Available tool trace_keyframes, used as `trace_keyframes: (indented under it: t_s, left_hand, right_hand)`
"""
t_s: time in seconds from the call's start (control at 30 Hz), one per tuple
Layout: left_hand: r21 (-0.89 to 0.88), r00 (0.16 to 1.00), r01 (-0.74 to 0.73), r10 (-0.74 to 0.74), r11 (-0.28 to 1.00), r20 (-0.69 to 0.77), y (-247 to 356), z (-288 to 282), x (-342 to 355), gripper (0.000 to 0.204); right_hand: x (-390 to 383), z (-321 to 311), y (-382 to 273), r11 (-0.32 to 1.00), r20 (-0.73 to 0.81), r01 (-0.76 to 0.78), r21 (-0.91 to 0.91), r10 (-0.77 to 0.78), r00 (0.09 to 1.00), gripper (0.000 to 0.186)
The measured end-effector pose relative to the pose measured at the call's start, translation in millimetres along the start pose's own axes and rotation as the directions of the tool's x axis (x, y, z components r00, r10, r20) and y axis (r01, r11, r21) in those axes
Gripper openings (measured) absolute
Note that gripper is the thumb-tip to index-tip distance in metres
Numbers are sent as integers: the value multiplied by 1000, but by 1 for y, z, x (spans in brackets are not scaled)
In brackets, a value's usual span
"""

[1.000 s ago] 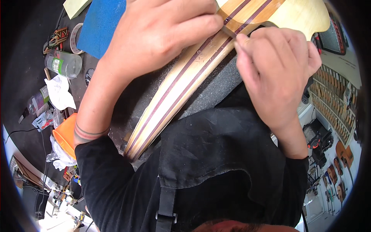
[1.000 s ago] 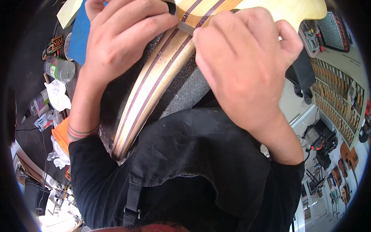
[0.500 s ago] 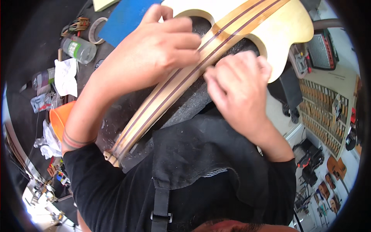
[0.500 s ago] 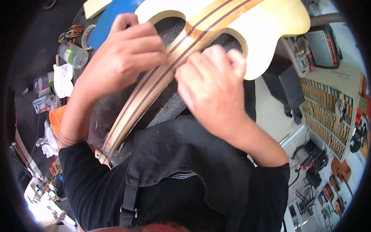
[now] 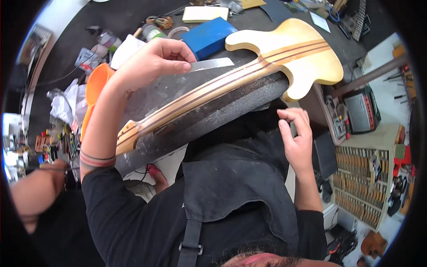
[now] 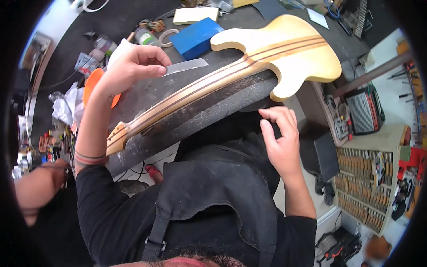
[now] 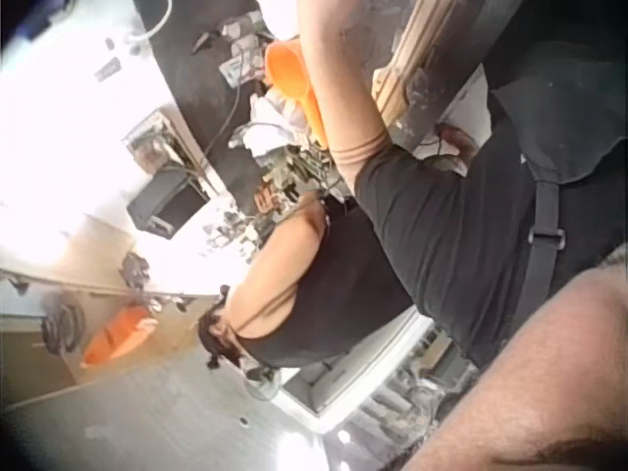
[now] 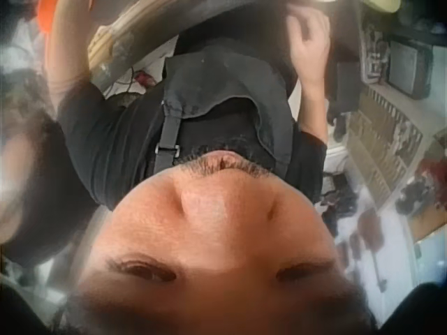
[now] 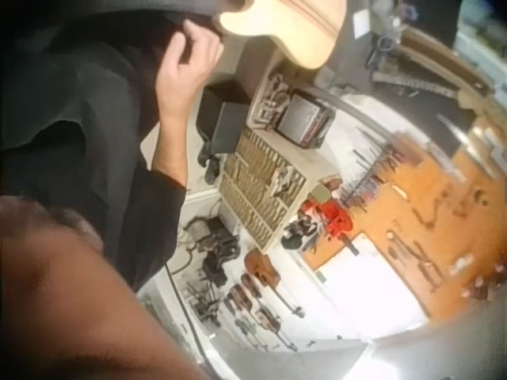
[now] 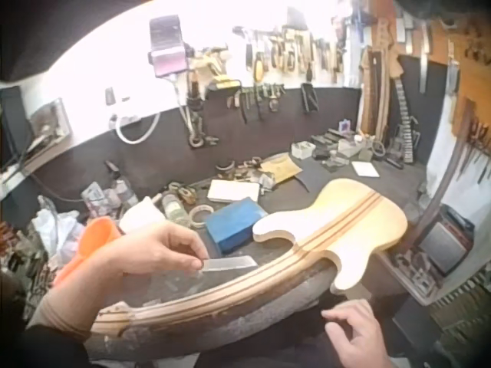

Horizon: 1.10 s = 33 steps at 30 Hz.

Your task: The person sands the neck and body of a wooden guitar using a sanding block and an electric sander, and uses a file on the neck.

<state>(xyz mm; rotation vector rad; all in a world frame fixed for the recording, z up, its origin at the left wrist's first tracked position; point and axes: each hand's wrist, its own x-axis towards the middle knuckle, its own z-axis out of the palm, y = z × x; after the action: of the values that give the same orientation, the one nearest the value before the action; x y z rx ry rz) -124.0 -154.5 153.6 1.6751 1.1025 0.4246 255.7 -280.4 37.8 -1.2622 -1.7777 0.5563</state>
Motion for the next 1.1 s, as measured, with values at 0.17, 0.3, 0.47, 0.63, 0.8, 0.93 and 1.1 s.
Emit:
trace_keyframes:
  t_s: [0.17, 0.3, 0.47, 0.63, 0.8, 0.93, 1.1]
  left_hand:
    - [-7, 973, 0, -2, 1000, -229, -27, 11, -49, 18]
    - [17, 855, 145, -117, 989, -505, -37, 7, -62, 19]
    - [-36, 739, 231, -199, 972, -643, -108, -42, -65, 27]
    - [253, 670, 529, -215, 810, -711, -104, -39, -44, 35]
    - [418, 737, 499, -118, 759, -665, -56, -15, -15, 46]
    - [568, 816, 400, 3, 719, -579, -49, -29, 19, 42]
    - [759, 927, 239, 91, 606, -364, -31, -47, 108, 39]
  right_hand:
    - [-56, -12, 60, 907, 131, -370, 201, 350, 928, 18]
    - [-115, -38, 157, 806, 32, -568, 168, 571, 820, 22]
    - [-240, -18, 294, 643, 1, -728, -238, 750, 662, 27]
    - [-307, 11, 300, 291, 598, -949, 126, 740, 306, 31]
    - [-286, 15, 330, 458, 471, -845, -276, 831, 296, 31]
    - [-223, 40, 380, 569, 384, -721, -396, 816, 433, 31]
    - [-129, 80, 444, 628, 363, -590, -507, 776, 515, 30]
